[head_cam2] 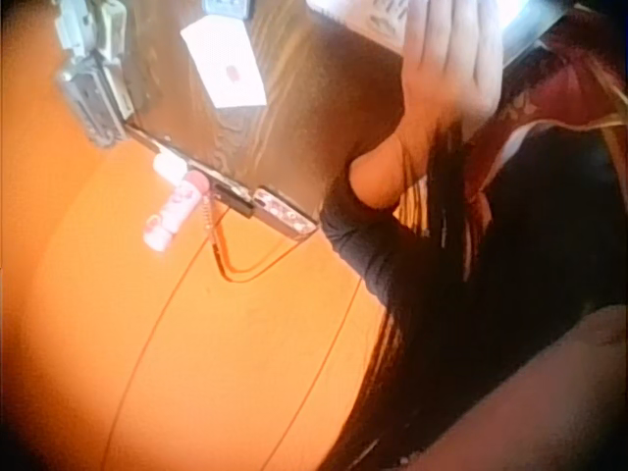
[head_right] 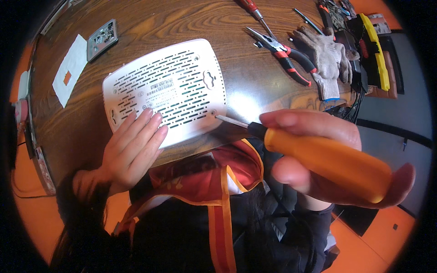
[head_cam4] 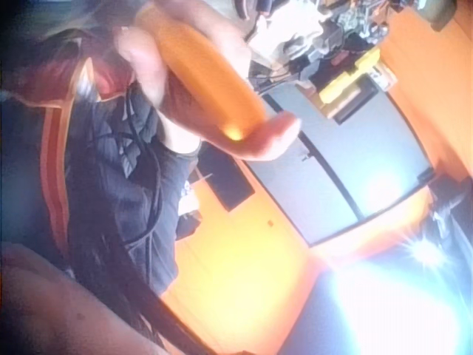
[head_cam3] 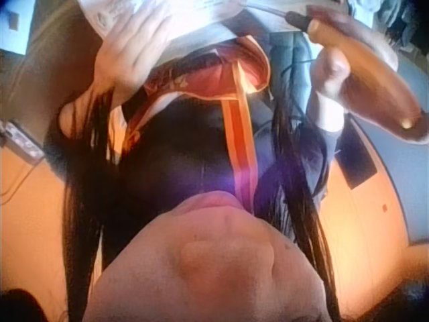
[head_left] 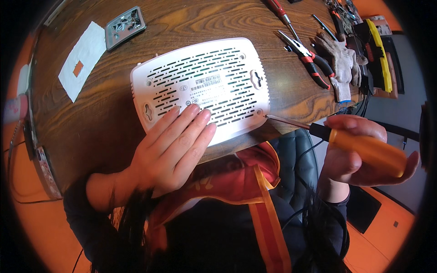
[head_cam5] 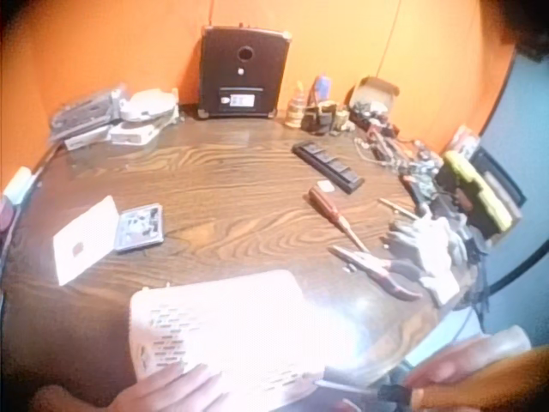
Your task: The person reassembles a white networking device by placing the circuit board into the casing, then securing the back cover with multiple screws. They use pliers to adjust internal components and a screwdriver to fasten the screws, finishing by placing the device on the floor.
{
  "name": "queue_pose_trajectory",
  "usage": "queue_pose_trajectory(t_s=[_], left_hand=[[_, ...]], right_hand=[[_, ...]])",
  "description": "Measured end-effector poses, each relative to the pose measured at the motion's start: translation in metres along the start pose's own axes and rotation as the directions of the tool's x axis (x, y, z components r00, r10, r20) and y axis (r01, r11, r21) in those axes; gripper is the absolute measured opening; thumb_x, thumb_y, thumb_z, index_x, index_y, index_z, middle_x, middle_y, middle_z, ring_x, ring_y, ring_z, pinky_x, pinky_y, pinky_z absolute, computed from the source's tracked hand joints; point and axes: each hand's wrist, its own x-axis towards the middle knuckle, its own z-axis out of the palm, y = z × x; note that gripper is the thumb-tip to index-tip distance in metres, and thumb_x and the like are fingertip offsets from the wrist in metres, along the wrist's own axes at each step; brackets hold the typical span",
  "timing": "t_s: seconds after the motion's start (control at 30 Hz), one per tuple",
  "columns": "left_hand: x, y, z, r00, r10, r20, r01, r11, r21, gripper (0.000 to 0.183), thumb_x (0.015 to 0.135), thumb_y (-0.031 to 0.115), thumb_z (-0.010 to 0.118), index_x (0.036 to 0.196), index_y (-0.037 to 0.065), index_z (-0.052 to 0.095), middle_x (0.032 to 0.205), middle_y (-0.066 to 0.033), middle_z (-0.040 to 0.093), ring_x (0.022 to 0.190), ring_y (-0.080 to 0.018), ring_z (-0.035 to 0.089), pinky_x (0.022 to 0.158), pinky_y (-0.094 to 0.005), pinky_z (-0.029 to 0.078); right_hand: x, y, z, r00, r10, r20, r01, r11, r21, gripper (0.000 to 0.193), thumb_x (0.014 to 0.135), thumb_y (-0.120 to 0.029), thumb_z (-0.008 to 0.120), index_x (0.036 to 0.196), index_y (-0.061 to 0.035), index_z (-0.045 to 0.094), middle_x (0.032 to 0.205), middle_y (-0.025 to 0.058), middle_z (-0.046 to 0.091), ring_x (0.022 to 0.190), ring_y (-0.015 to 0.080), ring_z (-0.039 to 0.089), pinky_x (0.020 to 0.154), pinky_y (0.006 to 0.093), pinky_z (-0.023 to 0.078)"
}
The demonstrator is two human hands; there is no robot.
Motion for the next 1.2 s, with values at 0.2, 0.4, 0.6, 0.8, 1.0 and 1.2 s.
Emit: queue_pose_trajectory(t_s=[0.2,0.4,0.6,0.8,1.0,1.2], left_hand=[[0.000,0.001,0.002,0.999,-0.014,-0.034,0.013,1.000,-0.025,0.029,0.083,0.008,0.055,0.109,-0.001,0.062,0.115,-0.0140,0.061,0.113,-0.0242,0.056,0.099,-0.0365,0.040],[0.000,0.000,0.004,0.998,-0.017,-0.060,0.014,0.999,-0.042,0.028,0.081,0.008,0.057,0.108,-0.001,0.063,0.114,-0.0137,0.061,0.113,-0.0241,0.056,0.099,-0.0366,0.040],[-0.001,0.000,0.006,0.998,-0.019,-0.065,0.015,0.999,-0.048,0.029,0.081,0.008,0.057,0.108,-0.001,0.063,0.114,-0.0138,0.061,0.113,-0.0241,0.056,0.099,-0.0367,0.040],[-0.002,0.000,0.005,0.998,-0.018,-0.061,0.015,0.999,-0.052,0.028,0.081,0.008,0.057,0.107,0.000,0.063,0.114,-0.0139,0.061,0.113,-0.0243,0.056,0.099,-0.0366,0.040],[-0.002,0.001,0.009,0.995,-0.031,-0.100,0.026,0.998,-0.051,0.027,0.081,0.008,0.057,0.106,0.000,0.064,0.113,-0.0135,0.062,0.113,-0.0241,0.056,0.099,-0.0368,0.040],[-0.002,0.001,0.009,0.995,-0.037,-0.096,0.032,0.998,-0.048,0.027,0.080,0.008,0.057,0.105,0.000,0.064,0.113,-0.0134,0.062,0.112,-0.0238,0.057,0.099,-0.0367,0.041]], right_hand=[[-0.002,-0.004,0.007,0.996,-0.008,0.090,0.012,0.999,-0.043,0.075,0.089,-0.026,0.059,0.140,-0.0188,0.004,0.089,0.0228,0.059,0.067,0.0283,0.064,0.057,0.0391,0.057],[0.006,-0.006,0.013,0.986,-0.003,0.169,0.017,0.996,-0.082,0.076,0.089,-0.025,0.059,0.139,-0.0180,0.003,0.092,0.0251,0.059,0.069,0.0303,0.065,0.060,0.0395,0.057],[0.015,-0.004,0.022,0.982,0.106,0.158,-0.112,0.993,0.027,0.076,0.087,-0.018,0.061,0.140,-0.0167,0.007,0.101,0.0275,0.058,0.081,0.0337,0.065,0.069,0.0423,0.057],[0.020,0.000,0.033,0.988,0.025,0.152,-0.061,0.970,0.237,0.082,0.081,-0.013,0.066,0.141,-0.0198,0.010,0.104,0.0263,0.057,0.090,0.0335,0.063,0.075,0.0457,0.057],[0.019,-0.001,0.032,0.979,0.039,0.198,-0.082,0.974,0.213,0.086,0.079,-0.014,0.068,0.141,-0.0253,0.009,0.095,0.0224,0.057,0.081,0.0285,0.062,0.070,0.0454,0.057],[0.022,0.008,0.030,0.983,0.009,0.185,-0.056,0.966,0.253,0.076,0.082,-0.013,0.063,0.139,-0.0238,0.013,0.098,0.0210,0.054,0.083,0.0267,0.059,0.070,0.0462,0.055]])
